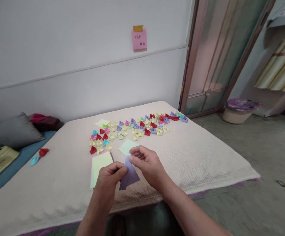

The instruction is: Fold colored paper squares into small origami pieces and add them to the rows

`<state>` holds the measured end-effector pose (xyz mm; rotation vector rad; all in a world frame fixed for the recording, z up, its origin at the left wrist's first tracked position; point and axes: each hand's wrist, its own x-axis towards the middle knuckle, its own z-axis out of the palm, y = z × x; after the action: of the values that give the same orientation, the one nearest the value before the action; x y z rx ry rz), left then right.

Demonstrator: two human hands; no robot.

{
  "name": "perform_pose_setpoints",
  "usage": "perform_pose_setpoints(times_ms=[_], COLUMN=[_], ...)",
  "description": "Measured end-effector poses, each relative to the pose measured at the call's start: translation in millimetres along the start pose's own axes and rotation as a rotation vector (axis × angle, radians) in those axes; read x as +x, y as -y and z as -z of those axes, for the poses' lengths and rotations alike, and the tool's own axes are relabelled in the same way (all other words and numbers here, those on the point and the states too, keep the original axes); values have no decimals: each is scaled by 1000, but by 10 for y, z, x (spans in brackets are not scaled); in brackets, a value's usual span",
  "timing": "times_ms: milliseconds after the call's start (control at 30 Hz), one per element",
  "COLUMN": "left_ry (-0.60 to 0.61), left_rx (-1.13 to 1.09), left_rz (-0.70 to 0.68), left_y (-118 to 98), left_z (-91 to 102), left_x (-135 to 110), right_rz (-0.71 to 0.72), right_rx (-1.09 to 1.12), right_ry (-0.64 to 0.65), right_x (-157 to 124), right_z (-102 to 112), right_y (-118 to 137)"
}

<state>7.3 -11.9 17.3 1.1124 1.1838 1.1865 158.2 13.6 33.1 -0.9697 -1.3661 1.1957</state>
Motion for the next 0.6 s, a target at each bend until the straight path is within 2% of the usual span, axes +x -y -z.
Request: perform_pose_setpoints(times_ms=[100, 167, 300, 600], left_ry=[-165, -193, -205, -256], left_rx=[-75, -91, -33, 192], left_rz=[-16, -22, -42, -151], left_y=[9, -4, -40, -20], left_z=[-42, -58, -86, -116], left_x=[3, 4, -12, -54], right_rz=[148, 222, 310, 326], right_rx=[-190, -299, -380, -398], right_ry=[-191, -198, -205, -273], right_x=[-47, -81, -115, -98], right_z=[-64, -114, -203, -231], right_y=[-16, -37, -86, -88])
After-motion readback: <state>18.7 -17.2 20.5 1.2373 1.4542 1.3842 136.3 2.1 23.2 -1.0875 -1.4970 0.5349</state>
